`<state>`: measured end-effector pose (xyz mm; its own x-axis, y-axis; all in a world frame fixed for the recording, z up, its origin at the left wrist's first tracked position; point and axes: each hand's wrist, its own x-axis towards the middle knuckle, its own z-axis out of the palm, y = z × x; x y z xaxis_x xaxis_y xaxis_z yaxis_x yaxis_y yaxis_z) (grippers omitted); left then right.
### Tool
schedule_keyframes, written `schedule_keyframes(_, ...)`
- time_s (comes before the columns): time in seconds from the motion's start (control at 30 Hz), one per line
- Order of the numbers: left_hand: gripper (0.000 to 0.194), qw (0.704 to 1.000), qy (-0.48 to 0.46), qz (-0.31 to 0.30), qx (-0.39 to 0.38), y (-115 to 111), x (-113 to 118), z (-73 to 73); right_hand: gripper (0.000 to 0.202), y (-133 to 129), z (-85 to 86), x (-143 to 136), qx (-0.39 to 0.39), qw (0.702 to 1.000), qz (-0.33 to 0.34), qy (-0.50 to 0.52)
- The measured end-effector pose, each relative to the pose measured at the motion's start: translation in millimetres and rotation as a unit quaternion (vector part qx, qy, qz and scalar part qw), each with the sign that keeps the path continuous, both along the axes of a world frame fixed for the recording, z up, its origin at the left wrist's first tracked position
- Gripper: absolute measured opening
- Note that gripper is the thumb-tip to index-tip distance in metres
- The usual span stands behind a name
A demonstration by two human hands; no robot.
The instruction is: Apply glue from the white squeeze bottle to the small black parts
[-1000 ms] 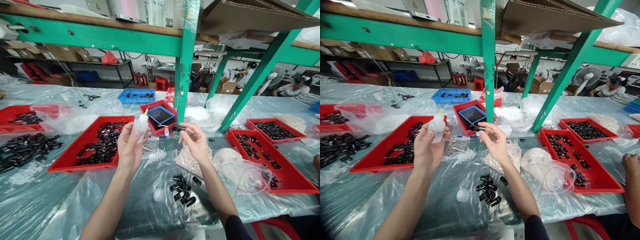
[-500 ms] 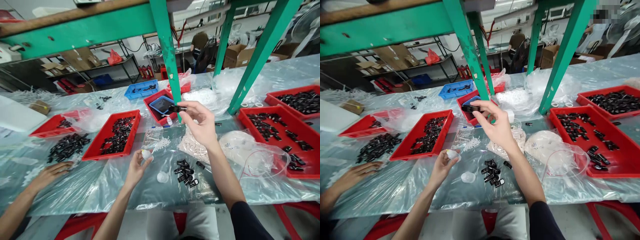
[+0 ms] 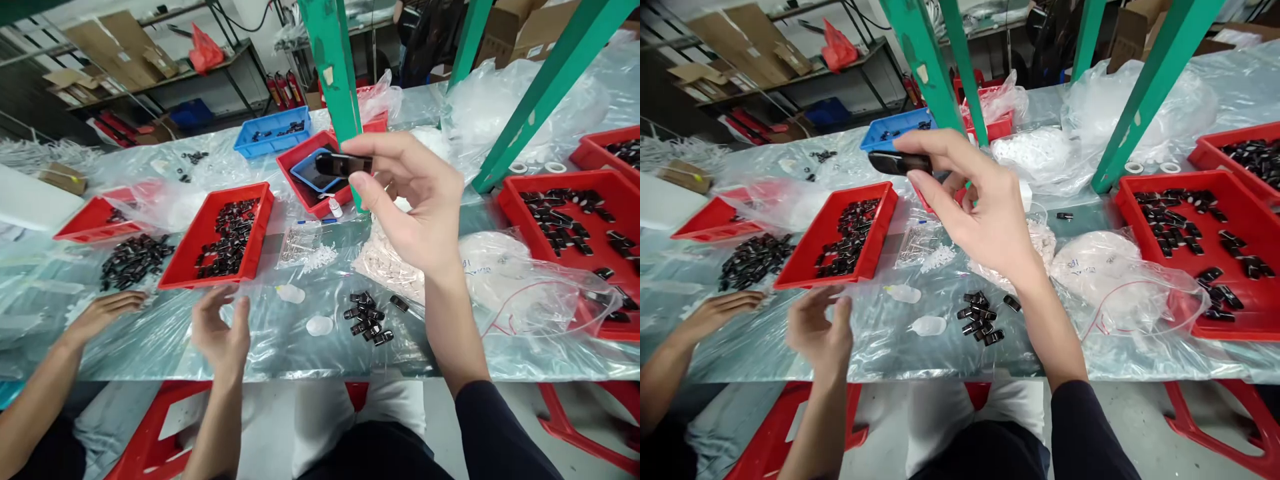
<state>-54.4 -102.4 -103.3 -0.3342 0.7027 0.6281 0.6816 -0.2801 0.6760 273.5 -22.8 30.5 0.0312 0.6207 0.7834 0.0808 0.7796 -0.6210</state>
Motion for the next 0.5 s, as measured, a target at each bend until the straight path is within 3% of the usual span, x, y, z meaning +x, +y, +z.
schedule_keyframes(0.03,0.03,0.999,0.046,-0.002,0.015,1,3,14.7,0.018,1,-0.4,-1,-0.004,1.0,-0.006,-0.006)
schedule_keyframes(0.1,0.016,0.982,0.167,-0.091,-0.023,6,17,41.6,0.019,2,-0.1,-3,-0.015,1.0,-0.015,-0.023)
schedule_keyframes(0.2,0.012,0.885,0.341,-0.295,-0.118,26,47,62.1,0.019,0,2.1,-7,-0.03,0.998,-0.01,-0.05)
schedule_keyframes(0.27,0.017,0.801,0.436,-0.371,-0.178,44,65,60.1,0.017,-2,3.3,-9,-0.033,0.998,0.008,-0.056)
schedule_keyframes(0.37,0.021,0.698,0.536,-0.401,-0.253,65,82,44.0,0.016,-2,3.5,-10,-0.018,0.998,0.044,-0.034)
schedule_keyframes(0.43,0.026,0.659,0.573,-0.396,-0.284,73,87,32.5,0.015,-1,2.7,-8,-0.007,0.998,0.053,-0.021)
schedule_keyframes(0.5,0.03,0.64,0.59,-0.389,-0.3,76,89,24.0,0.015,0,1.8,-7,-0.006,0.999,0.044,-0.029)
